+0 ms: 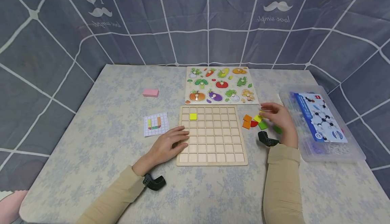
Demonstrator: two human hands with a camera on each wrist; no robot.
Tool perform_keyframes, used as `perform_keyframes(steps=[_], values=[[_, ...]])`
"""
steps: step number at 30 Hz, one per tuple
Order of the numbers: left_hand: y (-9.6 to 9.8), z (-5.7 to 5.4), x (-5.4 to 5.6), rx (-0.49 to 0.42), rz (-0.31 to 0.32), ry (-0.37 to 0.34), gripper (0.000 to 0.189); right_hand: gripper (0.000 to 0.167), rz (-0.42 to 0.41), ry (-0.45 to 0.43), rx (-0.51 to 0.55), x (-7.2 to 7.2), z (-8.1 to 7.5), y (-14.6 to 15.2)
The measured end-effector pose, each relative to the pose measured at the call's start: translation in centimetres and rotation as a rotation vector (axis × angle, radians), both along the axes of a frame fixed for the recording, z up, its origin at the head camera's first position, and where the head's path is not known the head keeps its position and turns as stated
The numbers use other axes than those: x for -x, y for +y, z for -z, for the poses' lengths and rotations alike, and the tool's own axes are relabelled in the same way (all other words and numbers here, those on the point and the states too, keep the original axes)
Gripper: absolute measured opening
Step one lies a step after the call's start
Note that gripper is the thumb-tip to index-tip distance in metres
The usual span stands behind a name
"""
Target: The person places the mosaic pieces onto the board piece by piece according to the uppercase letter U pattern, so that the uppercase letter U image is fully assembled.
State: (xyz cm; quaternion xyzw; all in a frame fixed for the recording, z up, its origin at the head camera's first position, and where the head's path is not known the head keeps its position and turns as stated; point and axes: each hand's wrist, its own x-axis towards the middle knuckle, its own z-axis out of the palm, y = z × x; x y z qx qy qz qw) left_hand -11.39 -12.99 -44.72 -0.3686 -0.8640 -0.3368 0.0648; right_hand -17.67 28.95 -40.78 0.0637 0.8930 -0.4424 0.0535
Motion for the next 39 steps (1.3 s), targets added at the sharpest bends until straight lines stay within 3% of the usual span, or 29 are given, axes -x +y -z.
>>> perform_keyframes(steps=[25,39], values=[[0.05,0.20,0.04,0.005,0.002,0.001,0.031,0.048,0.041,-0.042,-0.024,0.27,0.93,0.37],[-0.01,0.14,-0.01,0.006,-0.004,0.006,0.030,0.042,0.017,-0.065,-0.038,0.17,0.74,0.55]])
